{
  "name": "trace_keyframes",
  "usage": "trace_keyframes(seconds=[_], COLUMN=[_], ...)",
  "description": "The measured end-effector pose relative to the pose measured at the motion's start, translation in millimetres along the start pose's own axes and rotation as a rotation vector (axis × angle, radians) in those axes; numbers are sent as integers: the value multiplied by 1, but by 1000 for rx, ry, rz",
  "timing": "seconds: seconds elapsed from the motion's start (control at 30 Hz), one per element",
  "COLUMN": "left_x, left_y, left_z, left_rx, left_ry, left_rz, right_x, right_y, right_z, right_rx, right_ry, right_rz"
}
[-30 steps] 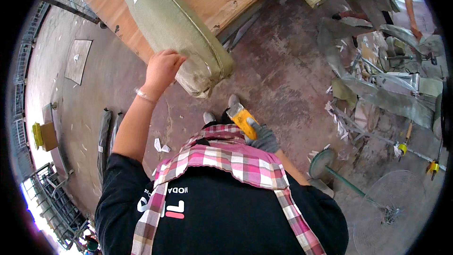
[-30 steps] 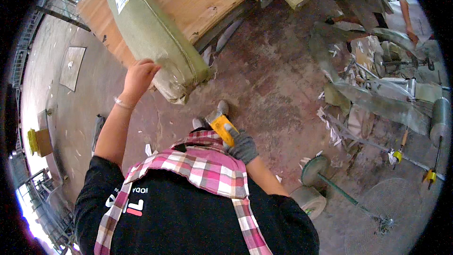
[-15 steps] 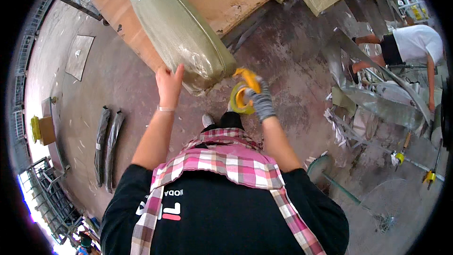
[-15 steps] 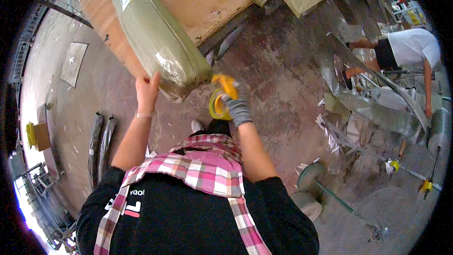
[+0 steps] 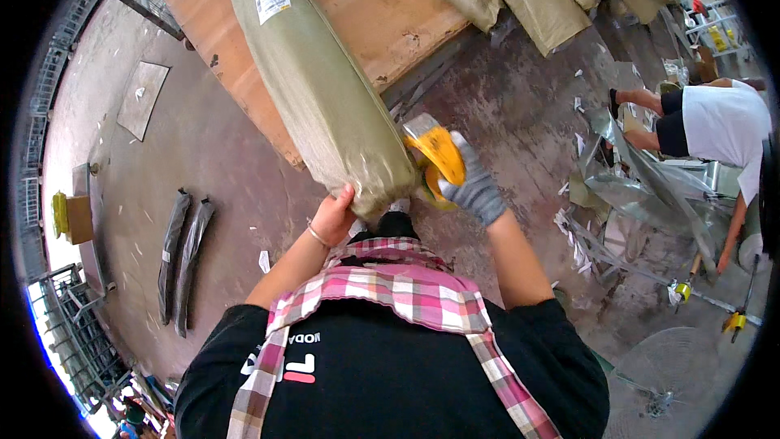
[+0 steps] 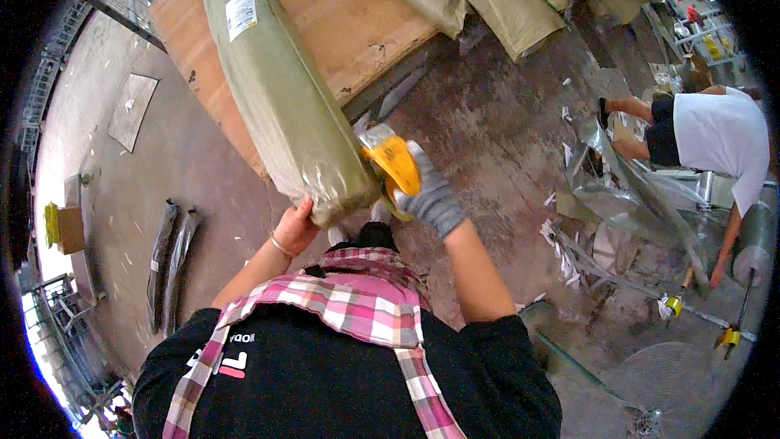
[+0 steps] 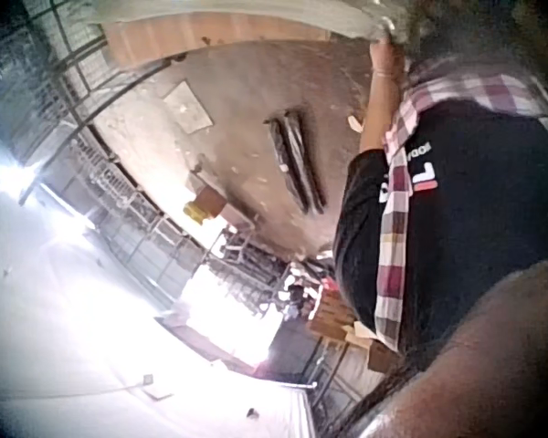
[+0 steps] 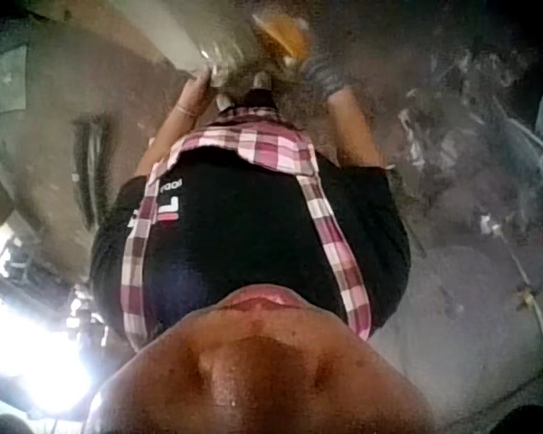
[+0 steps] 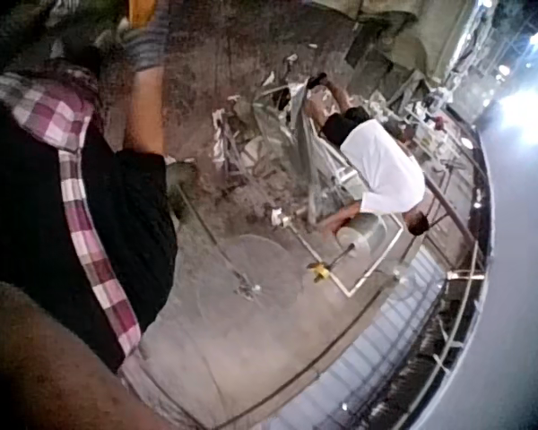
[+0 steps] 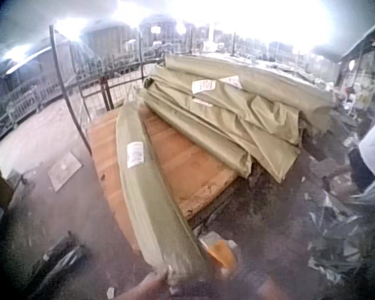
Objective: The person tapes the ends of long wrapped bundles using a handheld tape dispenser, then moves the finished bundles onto a stack.
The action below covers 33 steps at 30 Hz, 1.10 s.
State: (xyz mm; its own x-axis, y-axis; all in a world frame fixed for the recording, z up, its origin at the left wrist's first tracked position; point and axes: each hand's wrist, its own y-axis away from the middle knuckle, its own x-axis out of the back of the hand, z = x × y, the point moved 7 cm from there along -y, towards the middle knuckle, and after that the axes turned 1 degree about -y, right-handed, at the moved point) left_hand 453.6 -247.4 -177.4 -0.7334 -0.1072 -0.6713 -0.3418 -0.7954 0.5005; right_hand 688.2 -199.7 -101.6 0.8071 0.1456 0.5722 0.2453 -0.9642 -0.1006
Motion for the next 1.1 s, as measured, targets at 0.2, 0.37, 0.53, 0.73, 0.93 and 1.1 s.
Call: trace_keyframes(seconds=[0.2,0.37,0.53,0.73,0.93,1.1], left_x=[-23,-128,-159,-143,-87,-12], left_y=[39,38,54,69,88,85], left_z=[127,98,74,43,98,84], left_rx=[-820,-232,-111,136,-239,-15], left_ry=[-974,-630,-653,-306,-1009,-1015], left_rz=[626,-313,-465,-437,107,361], right_x=[62,79,64,40,66,106], right_y=[29,35,36,42,15,-61], right_z=[-42,-97,-114,-116,-109,-16], right_rx=[120,386,443,438,591,184], right_ry=[-124,-74,2,-217,549,180], right_rz=[240,199,130,175,16,121])
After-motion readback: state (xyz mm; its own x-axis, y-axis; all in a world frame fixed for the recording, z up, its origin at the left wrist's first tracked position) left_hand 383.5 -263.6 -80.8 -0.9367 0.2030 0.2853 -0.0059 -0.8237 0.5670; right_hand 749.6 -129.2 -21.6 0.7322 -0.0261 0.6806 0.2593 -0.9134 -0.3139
